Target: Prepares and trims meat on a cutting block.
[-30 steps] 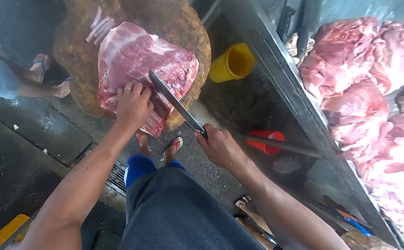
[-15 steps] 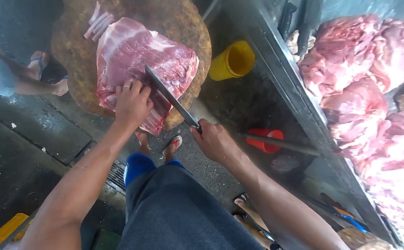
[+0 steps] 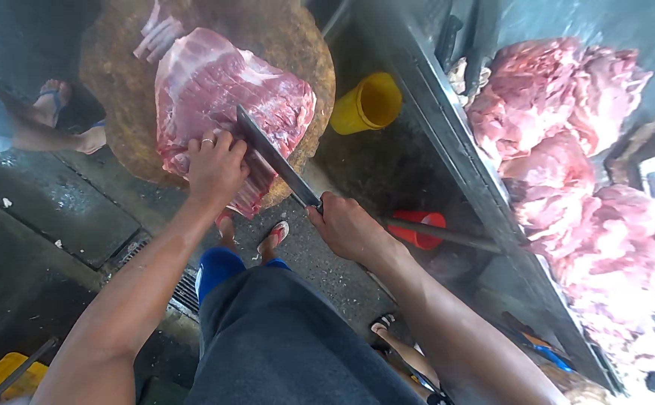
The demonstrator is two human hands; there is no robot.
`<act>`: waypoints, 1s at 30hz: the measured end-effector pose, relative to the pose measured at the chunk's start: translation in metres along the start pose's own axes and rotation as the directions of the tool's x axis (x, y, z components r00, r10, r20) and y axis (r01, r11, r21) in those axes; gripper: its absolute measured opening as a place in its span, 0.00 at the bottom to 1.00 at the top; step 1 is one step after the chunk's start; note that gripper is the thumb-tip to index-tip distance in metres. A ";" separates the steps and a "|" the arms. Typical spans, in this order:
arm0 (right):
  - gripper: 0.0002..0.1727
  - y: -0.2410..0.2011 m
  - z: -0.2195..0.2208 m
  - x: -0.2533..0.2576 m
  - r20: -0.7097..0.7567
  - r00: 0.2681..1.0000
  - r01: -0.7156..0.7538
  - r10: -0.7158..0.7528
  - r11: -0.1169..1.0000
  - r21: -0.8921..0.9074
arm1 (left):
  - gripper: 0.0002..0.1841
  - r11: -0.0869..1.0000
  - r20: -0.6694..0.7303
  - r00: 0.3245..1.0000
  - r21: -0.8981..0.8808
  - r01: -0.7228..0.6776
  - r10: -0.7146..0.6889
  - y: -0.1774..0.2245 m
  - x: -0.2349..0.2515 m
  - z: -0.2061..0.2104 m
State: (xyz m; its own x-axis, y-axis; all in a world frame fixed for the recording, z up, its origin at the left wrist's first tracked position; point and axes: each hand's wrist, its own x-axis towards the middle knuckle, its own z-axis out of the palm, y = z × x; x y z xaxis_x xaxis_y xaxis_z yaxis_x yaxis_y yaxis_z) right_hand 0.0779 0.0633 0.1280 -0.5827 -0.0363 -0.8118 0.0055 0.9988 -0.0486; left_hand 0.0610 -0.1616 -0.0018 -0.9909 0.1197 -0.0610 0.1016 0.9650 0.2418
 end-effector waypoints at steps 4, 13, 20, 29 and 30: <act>0.22 -0.001 -0.003 -0.006 0.009 1.000 0.002 -0.002 1.000 -0.001 | 0.12 1.000 0.012 1.000 0.002 -0.015 0.015 0.000 -0.001 -0.001; 0.22 -0.005 0.000 -0.015 0.042 0.999 -0.025 0.025 1.000 0.006 | 0.13 1.000 0.001 1.000 0.004 -0.029 0.029 0.000 -0.003 0.001; 0.24 0.008 0.010 -0.025 0.040 0.996 -0.083 0.083 0.997 0.001 | 0.13 0.998 -0.005 0.999 -0.042 -0.043 0.043 -0.005 -0.001 0.001; 0.23 0.023 0.004 -0.026 0.004 1.000 -0.014 0.013 0.995 0.097 | 0.12 0.998 -0.043 0.999 -0.044 -0.035 0.033 -0.013 -0.002 0.004; 0.22 0.024 0.005 -0.027 -0.028 1.000 0.003 0.001 0.993 0.117 | 0.12 0.998 -0.061 0.998 -0.051 -0.036 0.033 -0.014 -0.004 0.006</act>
State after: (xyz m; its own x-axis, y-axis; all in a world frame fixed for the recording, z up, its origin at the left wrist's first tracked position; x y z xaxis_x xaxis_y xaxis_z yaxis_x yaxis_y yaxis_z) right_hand 0.0980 0.0881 0.1459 -0.6054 -0.0348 -0.7952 0.0990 0.9880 -0.1186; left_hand 0.0644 -0.1747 -0.0106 -0.9906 0.1367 0.0065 0.1326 0.9469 0.2931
